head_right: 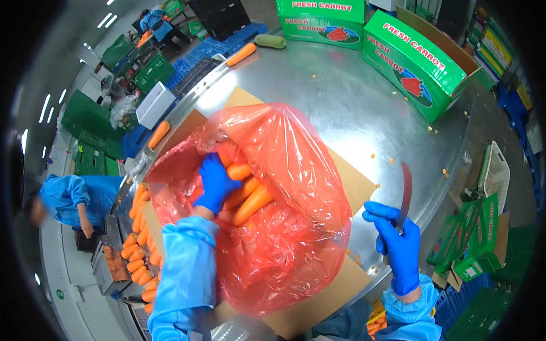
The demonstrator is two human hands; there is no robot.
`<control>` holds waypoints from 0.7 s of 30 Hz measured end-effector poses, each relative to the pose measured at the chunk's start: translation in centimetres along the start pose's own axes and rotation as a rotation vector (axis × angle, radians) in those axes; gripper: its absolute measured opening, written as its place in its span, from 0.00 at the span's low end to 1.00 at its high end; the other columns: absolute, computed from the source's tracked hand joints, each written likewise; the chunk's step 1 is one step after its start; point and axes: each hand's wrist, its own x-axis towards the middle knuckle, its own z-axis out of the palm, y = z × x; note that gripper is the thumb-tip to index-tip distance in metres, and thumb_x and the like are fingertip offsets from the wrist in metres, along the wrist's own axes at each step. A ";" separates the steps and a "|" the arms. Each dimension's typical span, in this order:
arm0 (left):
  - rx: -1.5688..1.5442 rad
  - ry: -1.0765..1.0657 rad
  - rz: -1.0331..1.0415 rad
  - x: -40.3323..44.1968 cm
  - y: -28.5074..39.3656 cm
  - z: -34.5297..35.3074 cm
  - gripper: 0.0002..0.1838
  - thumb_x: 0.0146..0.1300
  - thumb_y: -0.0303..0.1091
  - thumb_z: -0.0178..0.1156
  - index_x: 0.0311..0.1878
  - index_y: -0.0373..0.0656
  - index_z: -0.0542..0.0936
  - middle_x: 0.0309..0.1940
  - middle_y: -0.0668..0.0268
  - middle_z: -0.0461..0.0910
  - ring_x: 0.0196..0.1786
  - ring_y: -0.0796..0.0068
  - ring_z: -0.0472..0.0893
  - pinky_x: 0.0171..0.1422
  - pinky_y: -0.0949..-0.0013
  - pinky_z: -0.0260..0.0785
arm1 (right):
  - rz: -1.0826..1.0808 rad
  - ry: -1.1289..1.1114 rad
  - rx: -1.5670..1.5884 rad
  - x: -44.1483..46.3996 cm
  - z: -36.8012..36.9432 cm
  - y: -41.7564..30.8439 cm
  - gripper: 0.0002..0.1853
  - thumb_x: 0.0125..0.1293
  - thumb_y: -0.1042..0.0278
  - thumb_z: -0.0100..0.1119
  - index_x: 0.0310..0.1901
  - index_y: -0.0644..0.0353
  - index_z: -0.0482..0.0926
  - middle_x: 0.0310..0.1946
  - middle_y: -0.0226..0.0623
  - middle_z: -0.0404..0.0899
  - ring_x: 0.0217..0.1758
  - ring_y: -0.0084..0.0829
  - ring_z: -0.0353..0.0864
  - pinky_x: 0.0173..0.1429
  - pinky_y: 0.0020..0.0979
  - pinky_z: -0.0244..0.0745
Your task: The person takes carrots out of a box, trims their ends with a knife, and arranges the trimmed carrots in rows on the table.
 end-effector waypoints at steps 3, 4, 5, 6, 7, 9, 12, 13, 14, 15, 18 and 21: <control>-0.097 0.055 -0.031 -0.5 1.0 0.6 0.43 0.40 0.49 0.70 0.59 0.32 0.70 0.59 0.40 0.68 0.64 0.39 0.65 0.71 0.44 0.54 | -0.024 -0.042 -0.035 -0.9 0.1 0.1 0.12 0.66 0.75 0.57 0.49 0.62 0.83 0.43 0.35 0.86 0.21 0.15 0.72 0.24 0.18 0.66; -0.069 0.008 -0.026 -0.6 1.1 0.4 0.44 0.40 0.50 0.70 0.60 0.32 0.70 0.59 0.40 0.68 0.64 0.39 0.66 0.71 0.45 0.54 | -0.058 -0.060 -0.057 -1.4 0.2 0.1 0.12 0.66 0.75 0.58 0.50 0.61 0.83 0.44 0.35 0.86 0.22 0.15 0.73 0.25 0.18 0.67; -0.040 -0.040 -0.024 -0.7 1.0 0.1 0.45 0.40 0.50 0.70 0.60 0.32 0.70 0.60 0.40 0.68 0.64 0.39 0.66 0.71 0.46 0.54 | -0.091 -0.080 -0.079 -1.8 0.4 0.3 0.12 0.65 0.75 0.58 0.50 0.61 0.83 0.44 0.35 0.86 0.23 0.14 0.73 0.25 0.18 0.68; -0.011 -0.087 -0.022 -0.9 1.3 -0.6 0.45 0.39 0.50 0.70 0.60 0.32 0.69 0.60 0.39 0.68 0.64 0.39 0.66 0.71 0.46 0.55 | -0.125 -0.099 -0.101 -2.2 0.3 0.4 0.12 0.65 0.76 0.59 0.50 0.61 0.83 0.44 0.34 0.86 0.24 0.14 0.74 0.26 0.18 0.69; -0.038 -0.086 -0.004 -1.3 2.1 -1.8 0.44 0.39 0.49 0.70 0.59 0.32 0.71 0.60 0.39 0.68 0.65 0.39 0.64 0.72 0.47 0.53 | -0.151 -0.134 -0.122 -2.5 0.0 0.5 0.14 0.64 0.77 0.61 0.51 0.60 0.83 0.45 0.34 0.86 0.29 0.15 0.77 0.30 0.19 0.71; -0.145 0.031 0.070 -2.2 2.2 -1.5 0.41 0.39 0.47 0.71 0.57 0.32 0.72 0.59 0.39 0.68 0.65 0.40 0.66 0.72 0.50 0.56 | -0.200 -0.125 -0.136 -3.1 -0.3 1.1 0.14 0.64 0.77 0.61 0.51 0.59 0.83 0.45 0.34 0.86 0.33 0.17 0.79 0.33 0.20 0.72; -0.255 -0.150 0.070 -3.5 1.0 -3.4 0.53 0.32 0.47 0.75 0.65 0.38 0.64 0.54 0.49 0.73 0.59 0.48 0.72 0.64 0.57 0.65 | -0.204 -0.122 -0.210 -4.9 -0.9 1.7 0.13 0.64 0.77 0.62 0.50 0.57 0.84 0.45 0.33 0.86 0.39 0.21 0.82 0.39 0.22 0.72; -0.400 -0.061 0.055 -4.8 0.0 -4.1 0.53 0.33 0.45 0.75 0.66 0.37 0.63 0.55 0.51 0.73 0.60 0.52 0.72 0.65 0.60 0.65 | -0.218 -0.121 -0.220 -5.6 -0.9 1.9 0.13 0.64 0.77 0.62 0.50 0.57 0.84 0.45 0.32 0.86 0.39 0.21 0.82 0.39 0.22 0.72; -0.541 0.035 0.040 -6.0 -0.4 -4.8 0.53 0.34 0.43 0.75 0.67 0.37 0.62 0.57 0.54 0.73 0.62 0.57 0.72 0.67 0.62 0.65 | -0.238 -0.119 -0.225 -6.2 -1.0 2.0 0.13 0.64 0.76 0.62 0.50 0.56 0.85 0.45 0.32 0.86 0.40 0.21 0.82 0.39 0.22 0.72; -0.746 0.013 -0.001 -7.3 0.0 -6.1 0.53 0.35 0.42 0.74 0.68 0.37 0.62 0.58 0.55 0.72 0.63 0.58 0.72 0.68 0.62 0.64 | -0.208 -0.131 -0.232 -6.9 -1.1 2.0 0.14 0.64 0.75 0.63 0.51 0.55 0.85 0.45 0.33 0.86 0.41 0.21 0.82 0.42 0.23 0.73; -1.350 -0.004 -0.117 -10.4 0.8 -11.5 0.51 0.39 0.36 0.73 0.70 0.38 0.61 0.61 0.58 0.71 0.65 0.64 0.70 0.71 0.63 0.62 | -0.191 -0.153 -0.201 -8.4 -0.8 3.3 0.13 0.64 0.74 0.63 0.51 0.56 0.84 0.46 0.34 0.86 0.43 0.22 0.82 0.46 0.24 0.75; -1.720 -0.127 -0.217 -12.2 -2.9 -10.3 0.46 0.46 0.40 0.69 0.70 0.38 0.61 0.62 0.53 0.70 0.66 0.56 0.70 0.70 0.55 0.65 | -0.155 -0.218 -0.126 -10.1 0.7 3.7 0.13 0.65 0.74 0.63 0.50 0.57 0.84 0.47 0.35 0.85 0.45 0.23 0.83 0.50 0.25 0.76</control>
